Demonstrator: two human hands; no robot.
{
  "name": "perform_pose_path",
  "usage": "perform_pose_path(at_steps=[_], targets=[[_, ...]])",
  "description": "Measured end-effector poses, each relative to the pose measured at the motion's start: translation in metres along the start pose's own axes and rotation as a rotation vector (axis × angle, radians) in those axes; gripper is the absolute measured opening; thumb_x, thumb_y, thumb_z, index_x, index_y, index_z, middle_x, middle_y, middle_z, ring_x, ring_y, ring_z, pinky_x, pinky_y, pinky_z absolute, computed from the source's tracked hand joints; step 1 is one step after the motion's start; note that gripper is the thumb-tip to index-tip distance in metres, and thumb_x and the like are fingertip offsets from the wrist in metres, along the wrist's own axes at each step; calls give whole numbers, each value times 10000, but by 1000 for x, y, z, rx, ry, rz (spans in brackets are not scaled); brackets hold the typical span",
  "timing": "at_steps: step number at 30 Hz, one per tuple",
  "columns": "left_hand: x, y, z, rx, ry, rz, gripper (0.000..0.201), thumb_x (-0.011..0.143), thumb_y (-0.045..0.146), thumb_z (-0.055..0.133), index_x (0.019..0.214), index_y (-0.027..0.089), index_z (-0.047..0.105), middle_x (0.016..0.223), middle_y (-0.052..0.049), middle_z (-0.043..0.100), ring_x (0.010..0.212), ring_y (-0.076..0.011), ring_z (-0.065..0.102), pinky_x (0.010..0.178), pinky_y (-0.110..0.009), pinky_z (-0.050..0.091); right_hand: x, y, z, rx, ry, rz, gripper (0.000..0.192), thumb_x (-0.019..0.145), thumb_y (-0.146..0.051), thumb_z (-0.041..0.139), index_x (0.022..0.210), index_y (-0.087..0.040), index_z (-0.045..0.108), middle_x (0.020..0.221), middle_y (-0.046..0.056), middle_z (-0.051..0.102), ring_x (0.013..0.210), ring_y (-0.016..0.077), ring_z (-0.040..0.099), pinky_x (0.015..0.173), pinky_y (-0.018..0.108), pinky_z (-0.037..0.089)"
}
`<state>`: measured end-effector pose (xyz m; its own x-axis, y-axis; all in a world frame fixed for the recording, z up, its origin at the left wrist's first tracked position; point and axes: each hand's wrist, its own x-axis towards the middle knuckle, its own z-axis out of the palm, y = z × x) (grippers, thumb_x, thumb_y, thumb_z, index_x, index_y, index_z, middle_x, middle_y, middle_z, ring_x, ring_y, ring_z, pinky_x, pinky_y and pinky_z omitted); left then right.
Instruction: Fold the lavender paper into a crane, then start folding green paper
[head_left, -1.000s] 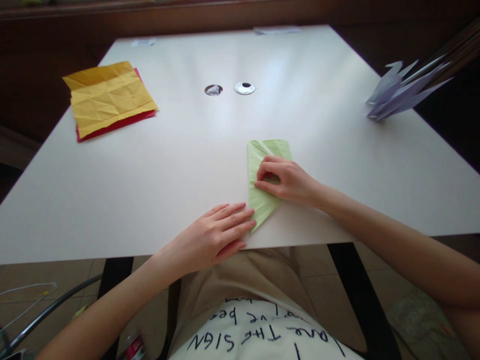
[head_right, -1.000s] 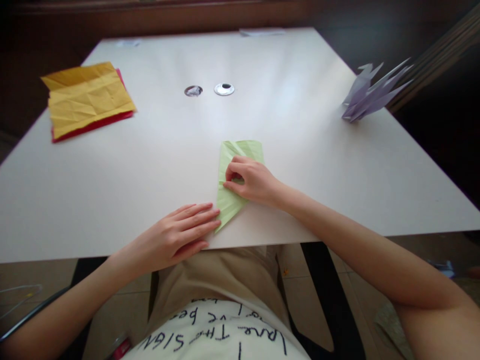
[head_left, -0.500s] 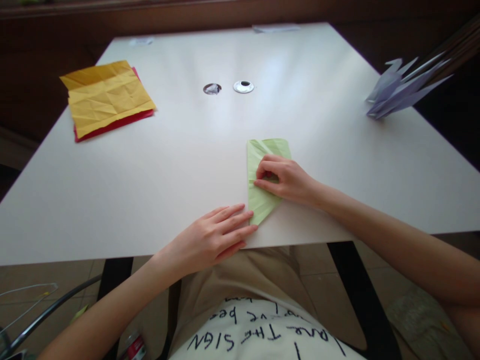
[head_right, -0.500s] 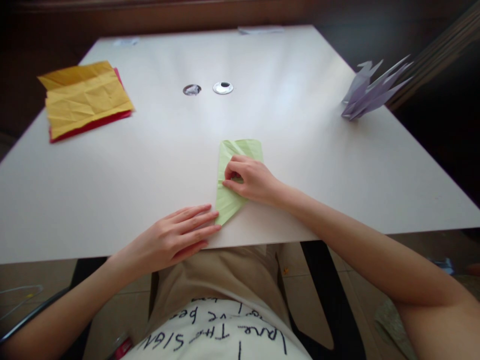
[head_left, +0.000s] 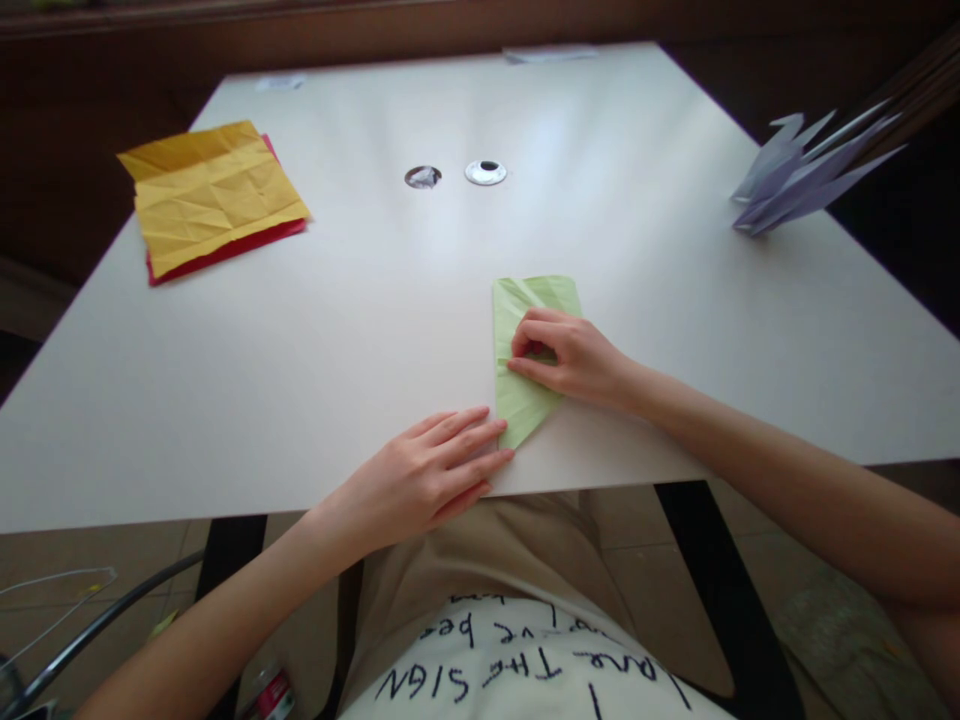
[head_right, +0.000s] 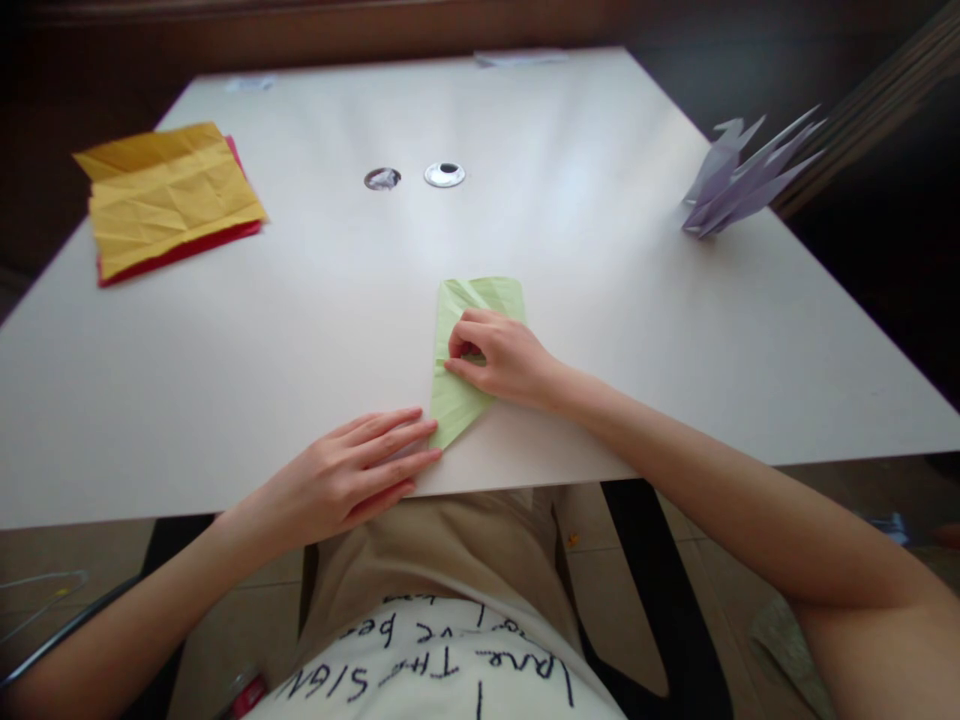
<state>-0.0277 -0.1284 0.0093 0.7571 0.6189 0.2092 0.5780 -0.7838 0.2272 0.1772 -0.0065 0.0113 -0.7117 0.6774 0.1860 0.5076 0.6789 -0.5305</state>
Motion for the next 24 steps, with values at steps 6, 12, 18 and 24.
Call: perform_pose_path(at_steps=[6,12,18,24], targets=[[1,3,0,34,4,4,342,871,198,430,1208,169,481,1322,-59,452,1237,-202,382,1004,-373,388,0,0,1,6,7,10,73,742,-202,563,696,-157,529,736,28,528,685,129,467,615,242,359],[0,4,0,30,4,0,349,870,198,434,1214,161,476,1315,-52,461,1233,-192,383,1011,-353,382,0,0,1,13,8,24,78,745,-209,559,695,-156,532,735,28,528,687,128,468,621,243,361],[0,3,1,20,9,0,344,874,197,422,1210,163,482,1314,-47,463,1230,-195,387,1004,-360,390,1,0,-1,9,-21,16,66,739,-194,555,693,-156,526,732,22,514,679,122,454,613,236,351],[0,3,1,15,5,1,343,874,203,423,1209,161,485,1313,-45,464,1227,-194,390,1004,-359,391,2,-1,0,3,-13,39,83,740,-211,563,690,-156,525,727,22,516,679,123,458,613,238,350]])
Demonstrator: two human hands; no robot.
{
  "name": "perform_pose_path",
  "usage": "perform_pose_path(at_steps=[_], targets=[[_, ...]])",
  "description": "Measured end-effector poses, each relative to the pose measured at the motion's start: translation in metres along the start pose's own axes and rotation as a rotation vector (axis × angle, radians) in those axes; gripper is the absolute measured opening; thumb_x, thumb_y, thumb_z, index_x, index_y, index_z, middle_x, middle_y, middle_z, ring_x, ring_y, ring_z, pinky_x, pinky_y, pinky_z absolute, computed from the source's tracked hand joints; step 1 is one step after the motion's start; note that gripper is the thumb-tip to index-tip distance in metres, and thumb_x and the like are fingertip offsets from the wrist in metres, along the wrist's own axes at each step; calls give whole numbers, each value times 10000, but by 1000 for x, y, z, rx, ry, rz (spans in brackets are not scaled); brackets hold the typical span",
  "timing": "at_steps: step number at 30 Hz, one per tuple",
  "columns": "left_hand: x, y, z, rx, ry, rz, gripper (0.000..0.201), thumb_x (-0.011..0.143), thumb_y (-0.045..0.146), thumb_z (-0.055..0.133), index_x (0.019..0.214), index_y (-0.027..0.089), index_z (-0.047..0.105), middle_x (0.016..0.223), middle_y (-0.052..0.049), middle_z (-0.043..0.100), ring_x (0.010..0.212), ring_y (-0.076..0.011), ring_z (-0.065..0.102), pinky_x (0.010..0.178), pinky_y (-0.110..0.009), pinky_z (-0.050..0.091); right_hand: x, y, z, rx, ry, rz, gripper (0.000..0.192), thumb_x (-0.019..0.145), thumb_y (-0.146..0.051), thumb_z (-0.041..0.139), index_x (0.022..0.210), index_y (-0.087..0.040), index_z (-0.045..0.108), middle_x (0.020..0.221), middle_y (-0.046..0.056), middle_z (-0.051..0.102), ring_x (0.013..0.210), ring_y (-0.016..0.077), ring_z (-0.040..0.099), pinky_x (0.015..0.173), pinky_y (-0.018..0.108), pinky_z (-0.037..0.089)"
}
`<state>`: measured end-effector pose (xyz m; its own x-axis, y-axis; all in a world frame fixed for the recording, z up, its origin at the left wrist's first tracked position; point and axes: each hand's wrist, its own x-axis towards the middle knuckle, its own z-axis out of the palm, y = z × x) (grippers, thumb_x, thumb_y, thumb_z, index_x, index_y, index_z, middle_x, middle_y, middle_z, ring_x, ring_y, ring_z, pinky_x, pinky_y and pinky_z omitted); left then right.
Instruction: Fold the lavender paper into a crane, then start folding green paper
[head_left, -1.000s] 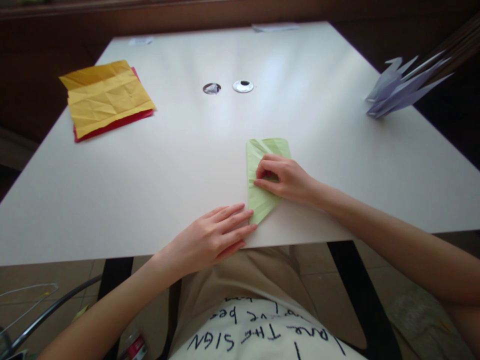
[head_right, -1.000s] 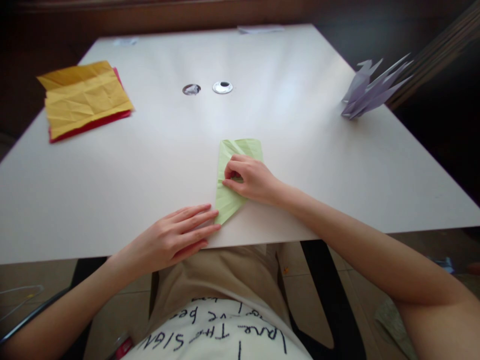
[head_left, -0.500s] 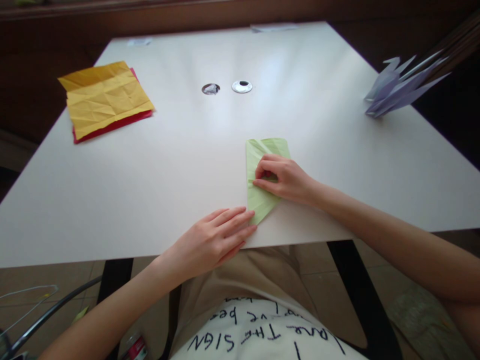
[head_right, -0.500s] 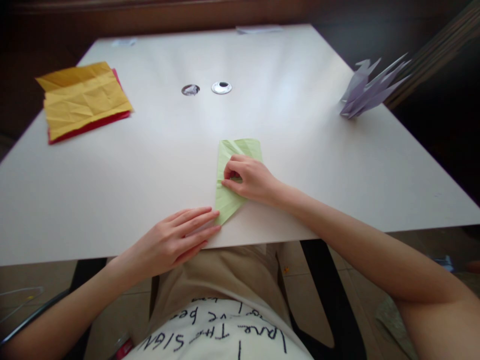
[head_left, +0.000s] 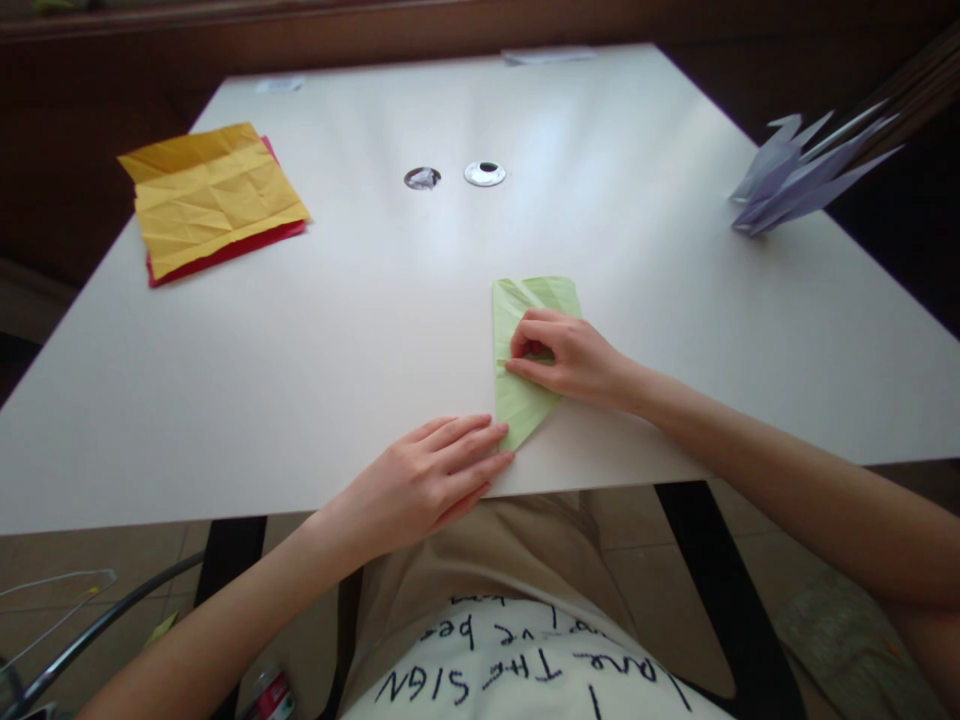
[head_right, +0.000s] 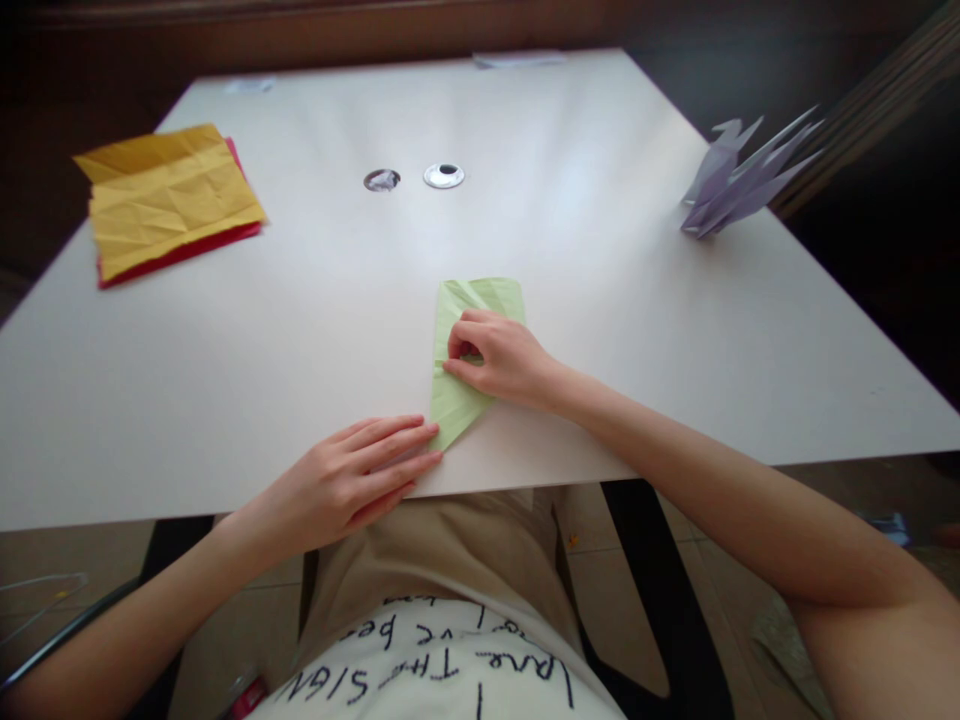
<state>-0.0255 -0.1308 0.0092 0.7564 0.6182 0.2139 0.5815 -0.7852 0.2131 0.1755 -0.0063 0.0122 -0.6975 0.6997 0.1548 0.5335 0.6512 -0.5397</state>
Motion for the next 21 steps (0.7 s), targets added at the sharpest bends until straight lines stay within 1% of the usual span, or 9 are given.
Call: perform_pose_path(at_steps=[8,13,17,19,21], targets=[[1,0,1,-10,5,-2,340,870,199,433,1204,164,486,1310,-49,467,1226,-191,391,998,-358,397,0,1,0,-15,-3,7,88,742,-222,564,695,-156,530,727,24,522,681,125,461,617,241,351],[1,0,0,-25,8,-8,334,869,195,429,1196,164,490,1302,-46,475,1223,-194,392,996,-360,395,2,-1,-1,-21,-28,27,98,732,-229,573,688,-156,526,728,23,519,681,124,457,610,239,345],[3,1,-3,-70,15,-33,350,866,206,431,1209,149,471,1264,-53,508,1191,-184,418,987,-340,401,8,-1,-5,-23,-90,84,120,707,-251,598,688,-159,523,704,6,517,638,106,445,575,229,330],[6,1,-4,-86,20,-51,385,865,225,432,1237,127,435,1232,-71,530,1162,-180,440,973,-331,413,13,0,-9,-18,-141,131,148,686,-275,620,706,-163,524,667,-11,513,596,96,436,543,223,317],[10,0,-5,-82,20,-46,392,865,248,431,1235,119,429,1196,-82,549,1126,-184,462,950,-336,428,18,1,-12,4,-200,167,175,665,-294,640,710,-168,526,629,-25,509,560,88,432,514,218,306]])
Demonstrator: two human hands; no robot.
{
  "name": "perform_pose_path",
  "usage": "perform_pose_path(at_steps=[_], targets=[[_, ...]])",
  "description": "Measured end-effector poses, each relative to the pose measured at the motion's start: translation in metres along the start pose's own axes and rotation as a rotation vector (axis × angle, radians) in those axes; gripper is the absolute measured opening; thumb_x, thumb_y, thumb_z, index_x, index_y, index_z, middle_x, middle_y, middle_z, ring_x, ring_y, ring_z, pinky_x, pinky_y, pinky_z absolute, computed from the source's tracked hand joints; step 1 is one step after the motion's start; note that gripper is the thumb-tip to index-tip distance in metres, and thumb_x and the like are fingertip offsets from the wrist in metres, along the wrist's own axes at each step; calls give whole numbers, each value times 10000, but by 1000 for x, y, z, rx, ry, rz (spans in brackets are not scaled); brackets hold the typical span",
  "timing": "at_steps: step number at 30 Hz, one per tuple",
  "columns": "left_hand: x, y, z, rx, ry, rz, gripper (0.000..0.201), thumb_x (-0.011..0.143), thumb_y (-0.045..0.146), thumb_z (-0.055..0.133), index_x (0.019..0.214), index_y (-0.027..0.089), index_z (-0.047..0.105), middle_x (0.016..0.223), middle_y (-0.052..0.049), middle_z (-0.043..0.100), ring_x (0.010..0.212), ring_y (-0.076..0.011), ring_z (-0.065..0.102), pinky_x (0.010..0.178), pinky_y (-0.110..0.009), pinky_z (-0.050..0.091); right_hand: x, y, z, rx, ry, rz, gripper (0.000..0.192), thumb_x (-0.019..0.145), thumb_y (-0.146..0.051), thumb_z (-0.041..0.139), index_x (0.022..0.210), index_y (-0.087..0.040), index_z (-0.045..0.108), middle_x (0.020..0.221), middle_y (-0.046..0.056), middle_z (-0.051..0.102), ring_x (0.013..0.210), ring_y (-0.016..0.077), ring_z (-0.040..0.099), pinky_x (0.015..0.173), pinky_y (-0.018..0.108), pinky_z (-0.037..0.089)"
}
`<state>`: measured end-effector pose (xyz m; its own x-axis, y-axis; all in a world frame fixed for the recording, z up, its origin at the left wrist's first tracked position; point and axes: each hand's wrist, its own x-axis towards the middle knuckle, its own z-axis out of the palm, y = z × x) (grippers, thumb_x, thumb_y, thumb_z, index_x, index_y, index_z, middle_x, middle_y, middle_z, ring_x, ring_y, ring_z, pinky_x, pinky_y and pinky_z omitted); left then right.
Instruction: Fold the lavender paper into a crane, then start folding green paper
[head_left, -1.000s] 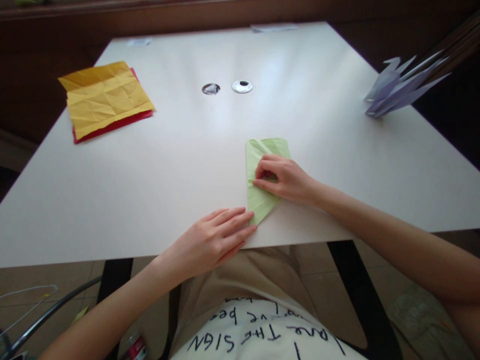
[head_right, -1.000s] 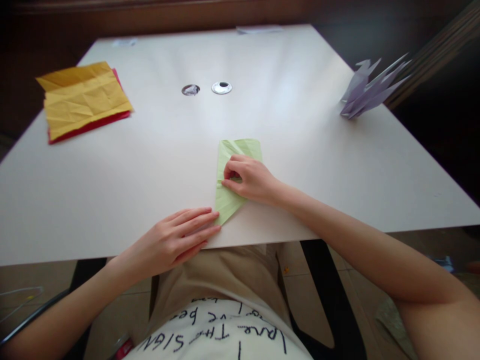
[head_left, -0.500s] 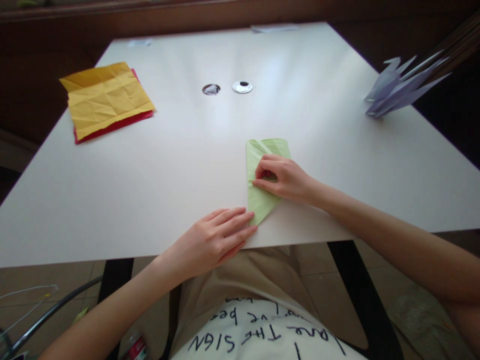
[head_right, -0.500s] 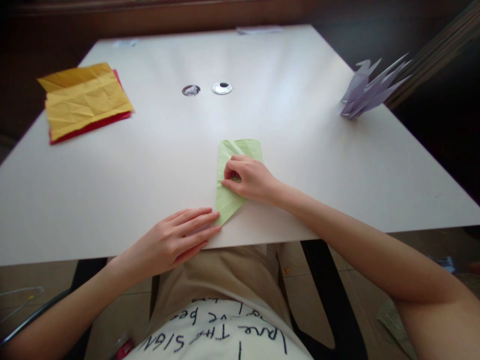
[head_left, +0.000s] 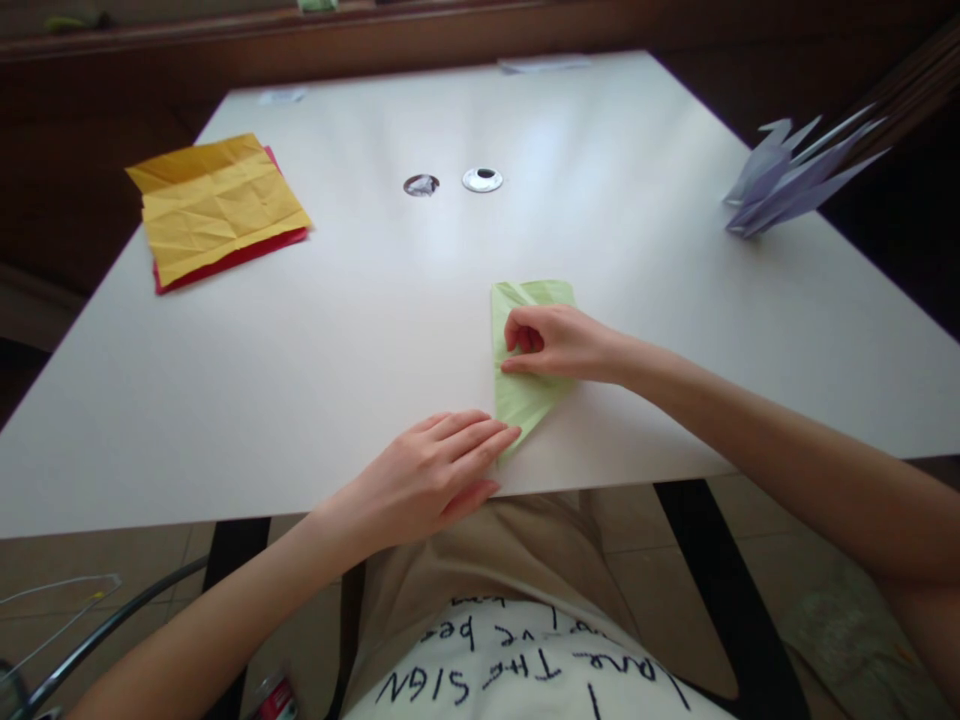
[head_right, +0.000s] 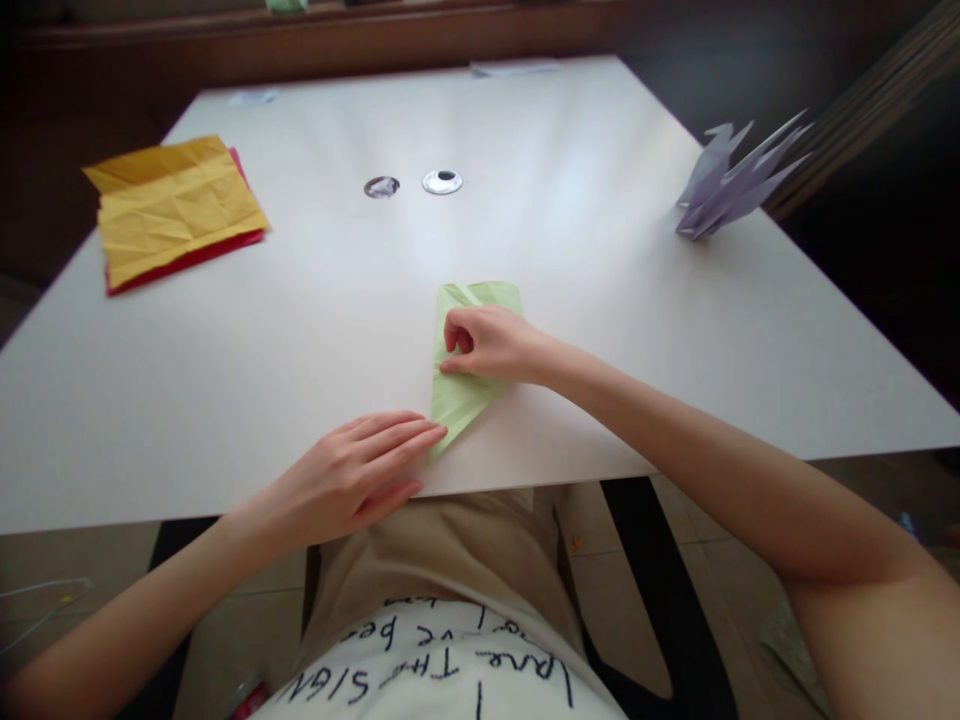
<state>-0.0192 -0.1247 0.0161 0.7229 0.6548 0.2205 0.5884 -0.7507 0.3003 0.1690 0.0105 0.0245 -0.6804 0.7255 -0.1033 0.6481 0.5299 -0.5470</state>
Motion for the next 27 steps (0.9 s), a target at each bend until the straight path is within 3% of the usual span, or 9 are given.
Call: perform_pose_path(at_steps=[4,9,15,18,22,24,27], targets=[[9,-2,-1,7,-16,30,289,867,263,426,1107,135,522,1129,-83,572,1077,-189,486,930,-351,433,9,-1,-8,12,-96,-3,171,637,-299,659,649,-178,539,581,-33,512,526,82,435,481,217,297],[21,-8,-4,-28,-49,12,213,884,270,392,877,155,572,1267,-96,473,1200,-208,405,946,-342,423,16,-4,-14,-41,-188,-1,171,621,-306,676,610,-186,554,573,-23,541,526,91,454,475,233,299],[34,-14,0,48,-13,6,239,904,242,363,1055,164,532,1036,-58,610,993,-160,550,854,-309,469,21,-6,-17,-86,-212,-21,180,610,-301,684,599,-181,551,567,-25,542,513,85,450,465,224,301],[34,-14,6,90,45,20,242,897,250,391,1067,163,540,1013,-52,619,985,-163,554,848,-306,473,7,-4,-13,-76,-85,-35,148,633,-269,671,638,-172,560,586,-21,547,541,94,469,493,223,328],[31,-14,11,109,88,20,243,890,243,412,1079,165,543,1039,-37,617,1007,-162,546,852,-299,473,-37,-2,2,-77,309,-180,72,774,-200,523,757,-165,584,749,30,589,699,133,528,646,262,406],[30,-14,12,116,97,24,247,891,250,412,1082,165,544,1041,-35,619,1012,-161,544,851,-298,474,-63,-3,12,-117,357,-266,139,815,-195,470,840,-173,605,803,54,592,739,147,531,681,280,422],[29,-14,12,130,114,28,249,890,262,415,1077,168,551,1030,-33,624,1007,-162,547,842,-297,477,-91,-5,27,-240,285,-358,254,840,-215,442,1041,-177,593,794,63,569,737,164,503,702,307,433]])
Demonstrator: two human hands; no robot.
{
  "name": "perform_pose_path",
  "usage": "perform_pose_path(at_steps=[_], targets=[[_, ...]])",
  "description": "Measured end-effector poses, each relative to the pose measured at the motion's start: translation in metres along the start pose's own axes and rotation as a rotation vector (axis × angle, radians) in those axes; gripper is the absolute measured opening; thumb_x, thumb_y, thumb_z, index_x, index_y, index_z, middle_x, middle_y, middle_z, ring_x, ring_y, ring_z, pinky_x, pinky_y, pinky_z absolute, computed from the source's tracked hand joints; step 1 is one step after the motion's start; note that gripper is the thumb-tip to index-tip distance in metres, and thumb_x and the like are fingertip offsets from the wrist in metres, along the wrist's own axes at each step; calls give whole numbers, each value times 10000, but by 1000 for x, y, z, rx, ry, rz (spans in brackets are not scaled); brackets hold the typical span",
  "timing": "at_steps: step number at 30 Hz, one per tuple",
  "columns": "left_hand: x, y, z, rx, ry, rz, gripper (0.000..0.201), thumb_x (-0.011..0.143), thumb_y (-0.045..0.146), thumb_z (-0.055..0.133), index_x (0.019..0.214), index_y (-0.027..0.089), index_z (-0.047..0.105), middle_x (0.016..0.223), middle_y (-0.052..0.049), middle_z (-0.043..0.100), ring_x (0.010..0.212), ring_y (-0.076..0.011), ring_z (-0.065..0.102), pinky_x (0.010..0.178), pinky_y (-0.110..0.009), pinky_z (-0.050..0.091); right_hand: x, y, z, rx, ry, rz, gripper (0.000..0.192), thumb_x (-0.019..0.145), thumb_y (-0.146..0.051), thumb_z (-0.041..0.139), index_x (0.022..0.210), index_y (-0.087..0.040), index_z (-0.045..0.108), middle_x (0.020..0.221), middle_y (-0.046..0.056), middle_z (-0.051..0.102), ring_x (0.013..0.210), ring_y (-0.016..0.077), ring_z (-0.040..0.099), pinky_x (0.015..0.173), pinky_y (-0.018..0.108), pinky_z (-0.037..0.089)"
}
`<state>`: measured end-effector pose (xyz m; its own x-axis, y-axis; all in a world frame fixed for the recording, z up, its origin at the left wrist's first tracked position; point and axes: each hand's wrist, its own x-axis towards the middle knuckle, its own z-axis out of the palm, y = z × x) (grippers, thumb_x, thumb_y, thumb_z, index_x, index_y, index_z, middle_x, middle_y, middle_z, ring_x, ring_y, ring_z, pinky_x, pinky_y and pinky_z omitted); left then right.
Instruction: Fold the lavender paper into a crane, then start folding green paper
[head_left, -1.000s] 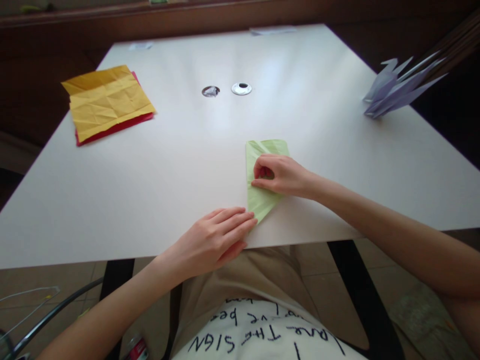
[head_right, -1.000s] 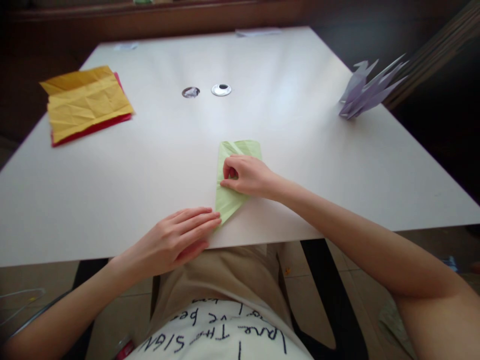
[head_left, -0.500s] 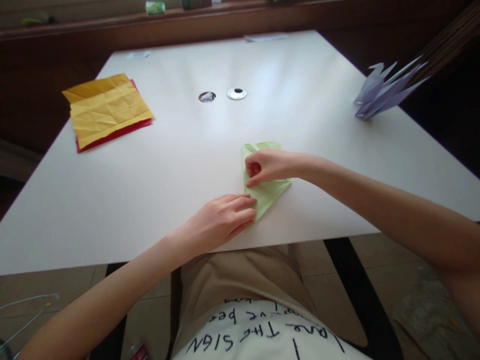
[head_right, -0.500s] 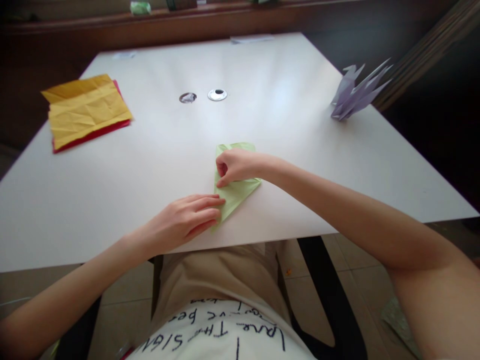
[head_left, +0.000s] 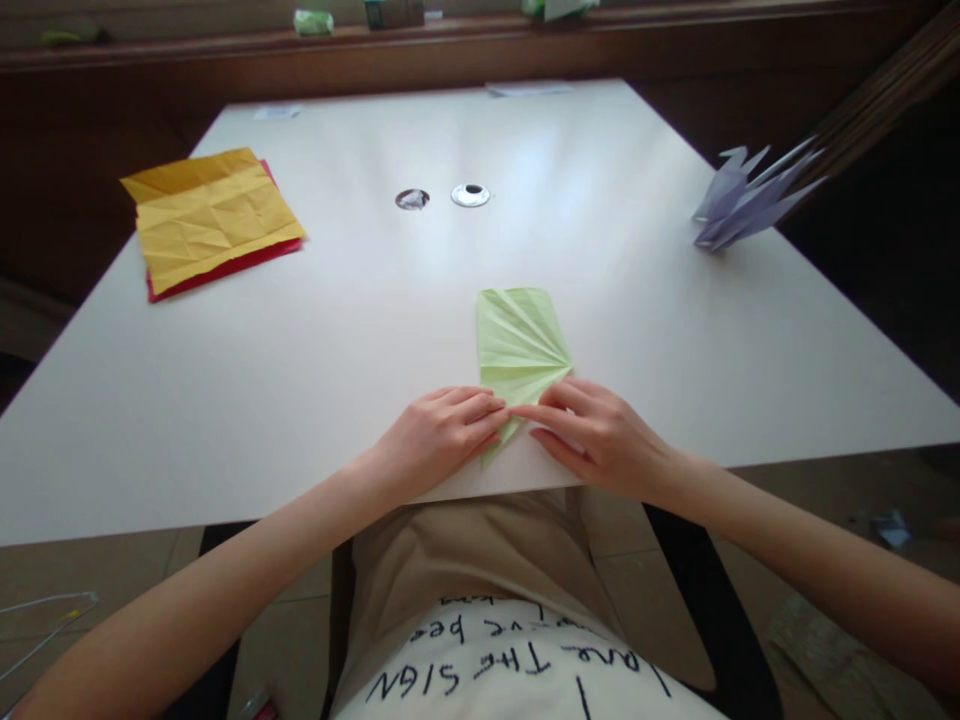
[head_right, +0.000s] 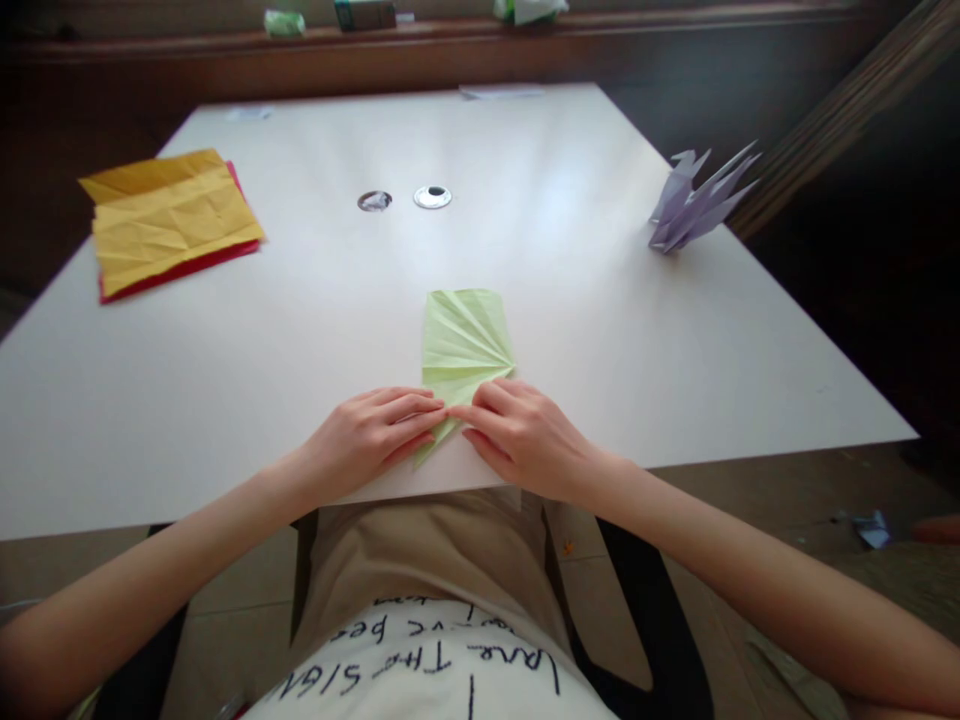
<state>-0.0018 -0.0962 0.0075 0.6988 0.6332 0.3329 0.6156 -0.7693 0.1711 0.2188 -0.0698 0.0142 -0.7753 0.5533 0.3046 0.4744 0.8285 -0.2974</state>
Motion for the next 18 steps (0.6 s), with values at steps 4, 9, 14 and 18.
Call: perform_pose_path(at_steps=[4,9,14,18], targets=[[1,0,0,12,2,3,256,891,262,413,1087,170,550,1031,-32,626,1009,-161,546,842,-294,476,-13,-4,4,-78,-69,21,355,867,-276,409,1190,-184,524,797,65,541,728,167,478,708,318,431],[1,0,0,-1,-8,-4,256,887,265,422,1090,176,551,1037,-29,624,1029,-162,537,869,-300,467,-16,10,-2,-129,-121,-18,404,866,-372,413,1223,-207,508,782,56,511,698,160,448,693,310,416],[0,0,0,-8,-33,-7,259,888,269,420,1088,171,552,1051,-27,619,1036,-163,532,878,-303,462,-24,28,-11,-178,-119,21,400,864,-356,425,1228,-214,510,774,57,495,711,165,446,718,310,405],[1,0,-1,-4,-31,-8,258,890,270,413,1082,173,555,1055,-30,620,1033,-163,534,871,-302,464,-28,41,-16,-193,-97,88,383,872,-337,410,1213,-204,526,761,55,495,692,162,455,704,310,399]])
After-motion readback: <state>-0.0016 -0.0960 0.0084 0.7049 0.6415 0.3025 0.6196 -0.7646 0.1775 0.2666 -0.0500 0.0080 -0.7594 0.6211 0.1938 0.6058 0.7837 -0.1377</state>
